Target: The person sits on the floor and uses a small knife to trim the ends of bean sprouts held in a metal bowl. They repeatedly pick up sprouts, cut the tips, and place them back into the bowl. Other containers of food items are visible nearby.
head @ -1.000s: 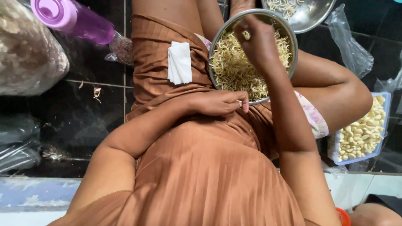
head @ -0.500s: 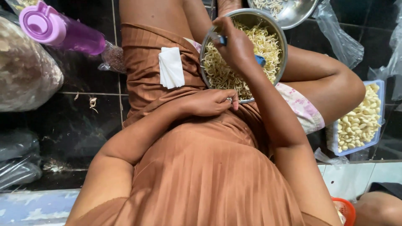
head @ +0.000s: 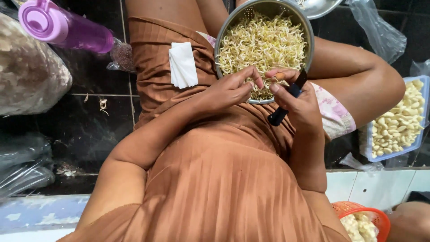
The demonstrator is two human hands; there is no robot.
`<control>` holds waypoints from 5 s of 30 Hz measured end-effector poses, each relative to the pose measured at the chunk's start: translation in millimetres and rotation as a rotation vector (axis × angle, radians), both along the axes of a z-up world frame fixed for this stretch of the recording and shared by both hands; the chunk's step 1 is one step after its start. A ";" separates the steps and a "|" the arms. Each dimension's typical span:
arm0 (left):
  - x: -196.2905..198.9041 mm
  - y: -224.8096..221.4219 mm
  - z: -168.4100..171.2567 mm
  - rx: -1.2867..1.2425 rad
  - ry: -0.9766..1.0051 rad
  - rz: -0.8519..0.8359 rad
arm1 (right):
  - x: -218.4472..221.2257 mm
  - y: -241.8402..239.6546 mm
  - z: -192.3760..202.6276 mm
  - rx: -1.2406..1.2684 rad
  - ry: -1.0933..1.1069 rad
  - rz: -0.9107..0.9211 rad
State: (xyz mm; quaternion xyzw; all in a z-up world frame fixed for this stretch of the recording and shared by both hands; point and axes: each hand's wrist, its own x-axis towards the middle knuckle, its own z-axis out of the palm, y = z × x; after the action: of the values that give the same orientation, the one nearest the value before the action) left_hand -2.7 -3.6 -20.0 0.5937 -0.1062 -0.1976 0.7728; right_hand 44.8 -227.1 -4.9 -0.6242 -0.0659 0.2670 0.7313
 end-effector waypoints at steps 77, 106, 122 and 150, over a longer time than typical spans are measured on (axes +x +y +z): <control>-1.1 0.9 28.2 0.202 -0.106 0.012 | -48.8 25.7 39.7 -0.498 -0.476 -0.076; -6.1 5.1 44.4 0.301 -0.177 -0.037 | -16.4 12.6 75.7 -0.723 -0.846 0.261; -9.7 2.4 29.4 0.296 -0.278 -0.003 | -49.9 25.0 61.4 -0.614 -0.652 0.026; -5.0 -2.3 25.3 0.271 -0.149 -0.039 | -26.0 10.6 41.4 -0.474 -0.532 0.057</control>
State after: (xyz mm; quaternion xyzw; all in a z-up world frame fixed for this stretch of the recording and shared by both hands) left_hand -7.7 -5.9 5.3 0.7032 -0.1470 -0.1804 0.6718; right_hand 18.8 -216.6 36.6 -0.8222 -0.2075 0.1231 0.5156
